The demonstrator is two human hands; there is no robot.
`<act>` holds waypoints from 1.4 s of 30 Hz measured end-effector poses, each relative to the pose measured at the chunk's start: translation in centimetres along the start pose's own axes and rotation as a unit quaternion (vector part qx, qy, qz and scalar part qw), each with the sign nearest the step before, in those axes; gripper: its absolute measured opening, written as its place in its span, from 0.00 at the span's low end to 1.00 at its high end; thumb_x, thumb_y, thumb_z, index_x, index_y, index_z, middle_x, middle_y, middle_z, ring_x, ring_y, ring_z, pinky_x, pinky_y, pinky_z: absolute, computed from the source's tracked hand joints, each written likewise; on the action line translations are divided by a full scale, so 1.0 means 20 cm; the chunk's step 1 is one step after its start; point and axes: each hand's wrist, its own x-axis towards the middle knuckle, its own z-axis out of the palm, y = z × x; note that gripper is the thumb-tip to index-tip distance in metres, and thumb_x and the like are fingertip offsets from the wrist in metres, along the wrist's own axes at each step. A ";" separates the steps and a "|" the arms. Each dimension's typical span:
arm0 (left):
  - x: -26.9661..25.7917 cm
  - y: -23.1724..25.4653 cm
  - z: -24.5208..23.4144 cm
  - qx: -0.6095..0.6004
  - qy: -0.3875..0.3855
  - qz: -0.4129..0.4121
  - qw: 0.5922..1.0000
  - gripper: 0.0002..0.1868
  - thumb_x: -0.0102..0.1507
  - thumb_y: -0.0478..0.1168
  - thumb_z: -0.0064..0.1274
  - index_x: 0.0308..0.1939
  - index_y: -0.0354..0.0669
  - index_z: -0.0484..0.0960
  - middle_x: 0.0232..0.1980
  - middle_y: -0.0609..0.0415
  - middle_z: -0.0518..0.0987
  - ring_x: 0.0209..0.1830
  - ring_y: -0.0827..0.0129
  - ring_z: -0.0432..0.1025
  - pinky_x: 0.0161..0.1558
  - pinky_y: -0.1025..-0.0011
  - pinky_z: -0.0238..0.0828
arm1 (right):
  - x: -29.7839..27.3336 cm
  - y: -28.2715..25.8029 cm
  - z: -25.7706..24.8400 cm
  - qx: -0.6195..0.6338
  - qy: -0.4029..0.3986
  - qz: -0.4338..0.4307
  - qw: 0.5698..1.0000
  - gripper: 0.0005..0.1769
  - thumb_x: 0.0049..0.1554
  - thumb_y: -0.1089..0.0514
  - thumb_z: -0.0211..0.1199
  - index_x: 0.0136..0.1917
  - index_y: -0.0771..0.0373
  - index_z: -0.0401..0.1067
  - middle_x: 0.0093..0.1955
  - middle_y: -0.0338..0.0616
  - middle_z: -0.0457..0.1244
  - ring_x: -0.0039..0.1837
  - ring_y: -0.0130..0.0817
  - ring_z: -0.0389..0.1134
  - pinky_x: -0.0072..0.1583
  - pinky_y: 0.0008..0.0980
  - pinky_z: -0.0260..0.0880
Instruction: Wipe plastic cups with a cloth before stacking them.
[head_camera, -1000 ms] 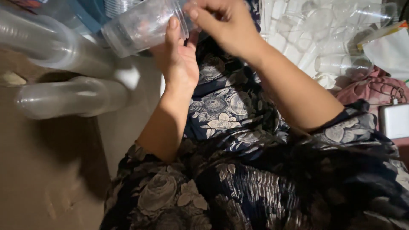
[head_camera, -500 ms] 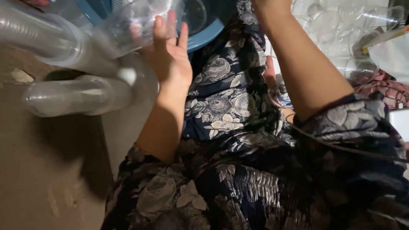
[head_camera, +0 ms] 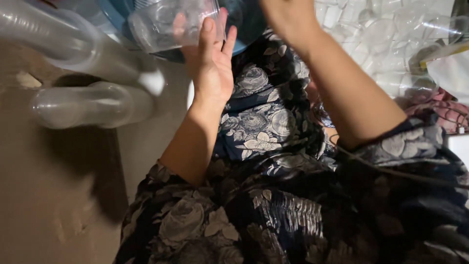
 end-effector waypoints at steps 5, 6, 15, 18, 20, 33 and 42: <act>0.00 -0.05 0.06 0.014 0.011 0.053 0.998 0.44 0.65 0.39 0.65 0.76 0.60 0.50 0.71 0.51 0.64 0.70 0.60 0.63 0.69 0.52 0.64 | -0.07 -0.52 -0.19 0.451 -0.045 -0.024 0.891 0.13 0.74 0.56 0.59 0.60 0.68 0.77 0.52 0.38 0.70 0.54 0.23 0.69 0.58 0.29 0.72; 0.00 -0.05 0.07 0.014 0.011 0.053 0.998 0.44 0.65 0.39 0.65 0.76 0.60 0.50 0.71 0.51 0.64 0.70 0.60 0.63 0.69 0.52 0.64 | -0.08 -0.52 -0.21 0.451 -0.044 -0.024 0.891 0.13 0.74 0.56 0.59 0.60 0.68 0.77 0.52 0.38 0.70 0.54 0.23 0.69 0.58 0.29 0.72; 0.00 -0.06 0.05 0.039 0.006 0.059 0.997 0.44 0.64 0.44 0.64 0.76 0.58 0.49 0.71 0.50 0.62 0.70 0.59 0.62 0.64 0.51 0.66 | -0.11 -0.58 -0.25 0.483 -0.069 0.009 0.873 0.10 0.72 0.59 0.60 0.58 0.68 0.76 0.49 0.36 0.70 0.51 0.21 0.70 0.56 0.25 0.73; 0.04 -0.06 -0.04 0.010 -0.015 0.097 0.995 0.37 0.70 0.52 0.60 0.73 0.39 0.60 0.69 0.42 0.67 0.71 0.54 0.65 0.73 0.53 0.64 | -0.14 -0.60 -0.23 0.434 -0.077 0.027 0.897 0.08 0.69 0.59 0.62 0.55 0.67 0.77 0.46 0.36 0.70 0.47 0.20 0.70 0.50 0.24 0.72; 0.09 -0.05 -0.09 -0.011 0.025 0.075 0.997 0.36 0.70 0.55 0.56 0.72 0.31 0.67 0.70 0.43 0.70 0.70 0.53 0.66 0.71 0.53 0.64 | -0.18 -0.61 -0.20 0.367 -0.039 -0.017 0.929 0.06 0.68 0.63 0.62 0.54 0.68 0.77 0.47 0.39 0.69 0.48 0.21 0.68 0.50 0.24 0.70; 0.12 0.35 -0.05 0.099 0.013 0.191 0.976 0.49 0.66 0.67 0.45 0.81 0.65 0.33 0.79 0.51 0.57 0.82 0.57 0.53 0.82 0.54 0.45 | -0.10 -0.30 -0.05 0.313 0.168 0.059 0.933 0.06 0.66 0.66 0.64 0.46 0.69 0.77 0.41 0.40 0.71 0.44 0.26 0.71 0.48 0.27 0.71; 0.00 0.35 0.03 -0.079 -0.126 -0.038 0.988 0.54 0.59 0.84 0.32 0.80 0.59 0.49 0.73 0.45 0.63 0.65 0.50 0.65 0.68 0.50 0.60 | -0.18 -0.34 -0.26 0.134 0.122 -0.077 0.980 0.09 0.65 0.60 0.67 0.56 0.67 0.76 0.47 0.49 0.70 0.47 0.36 0.70 0.49 0.35 0.71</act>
